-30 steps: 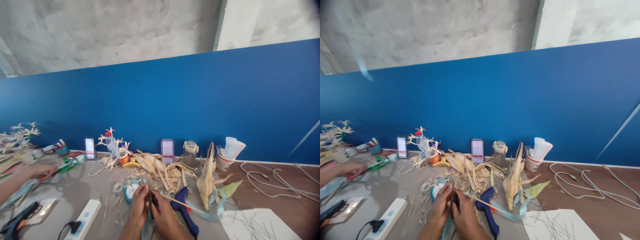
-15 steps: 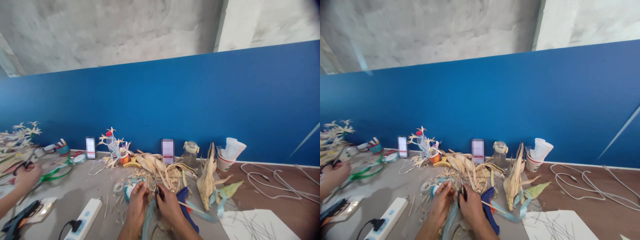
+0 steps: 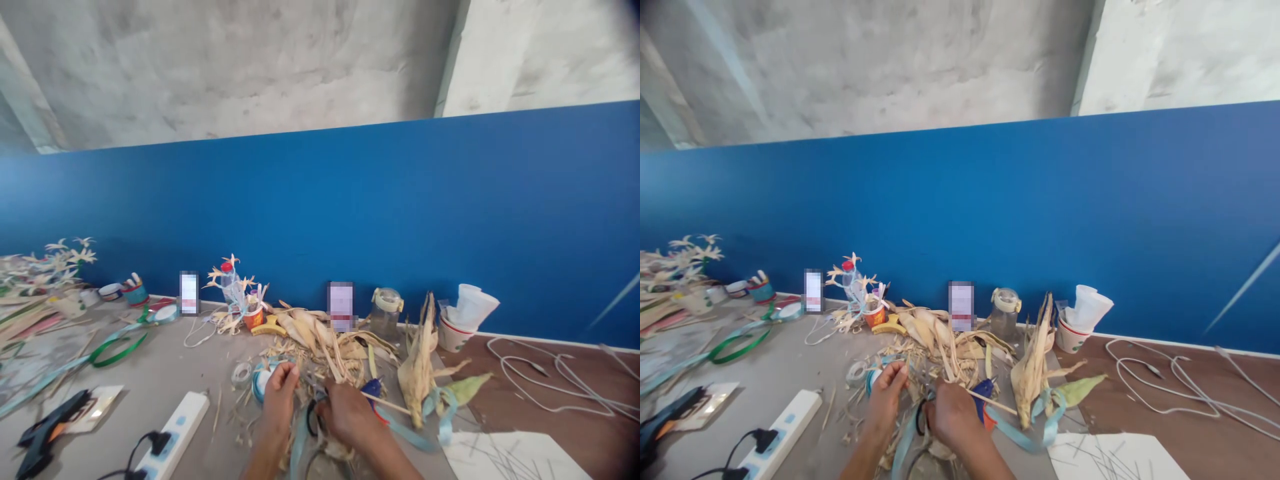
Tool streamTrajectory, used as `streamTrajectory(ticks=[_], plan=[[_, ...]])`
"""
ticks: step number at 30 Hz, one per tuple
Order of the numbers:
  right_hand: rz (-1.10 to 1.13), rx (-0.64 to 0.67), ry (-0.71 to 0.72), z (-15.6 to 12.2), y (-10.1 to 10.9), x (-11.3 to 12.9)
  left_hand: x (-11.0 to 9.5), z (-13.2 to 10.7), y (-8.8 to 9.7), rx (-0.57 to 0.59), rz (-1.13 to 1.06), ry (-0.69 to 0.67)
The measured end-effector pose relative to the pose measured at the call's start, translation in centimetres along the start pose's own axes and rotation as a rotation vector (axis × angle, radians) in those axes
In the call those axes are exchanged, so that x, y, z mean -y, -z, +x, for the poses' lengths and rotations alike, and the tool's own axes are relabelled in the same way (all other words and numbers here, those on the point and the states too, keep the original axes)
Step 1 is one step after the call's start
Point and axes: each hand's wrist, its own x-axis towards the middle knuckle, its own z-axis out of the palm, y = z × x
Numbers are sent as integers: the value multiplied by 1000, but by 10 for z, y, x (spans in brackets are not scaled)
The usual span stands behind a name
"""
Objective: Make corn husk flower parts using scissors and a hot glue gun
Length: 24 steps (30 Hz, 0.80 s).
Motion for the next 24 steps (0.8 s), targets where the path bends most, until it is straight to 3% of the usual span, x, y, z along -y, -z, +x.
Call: streamTrajectory(ticks=[3, 7, 11, 17, 20, 24], plan=[[-49, -31, -24, 1, 16, 5, -6, -4, -1, 34, 53, -32], [263, -209, 73, 13, 25, 4, -14, -9, -4, 91, 65, -58], [625, -235, 171, 26, 12, 4, -17, -11, -7, 126, 39, -65], [871, -296, 133, 37, -4, 6, -16, -11, -8, 132, 19, -54], [964, -347, 93, 41, -4, 0, -18, -6, 3, 4, 85, -99], [1044, -367, 66, 45, -8, -9, -19, 16, 42, -441, 195, -265]])
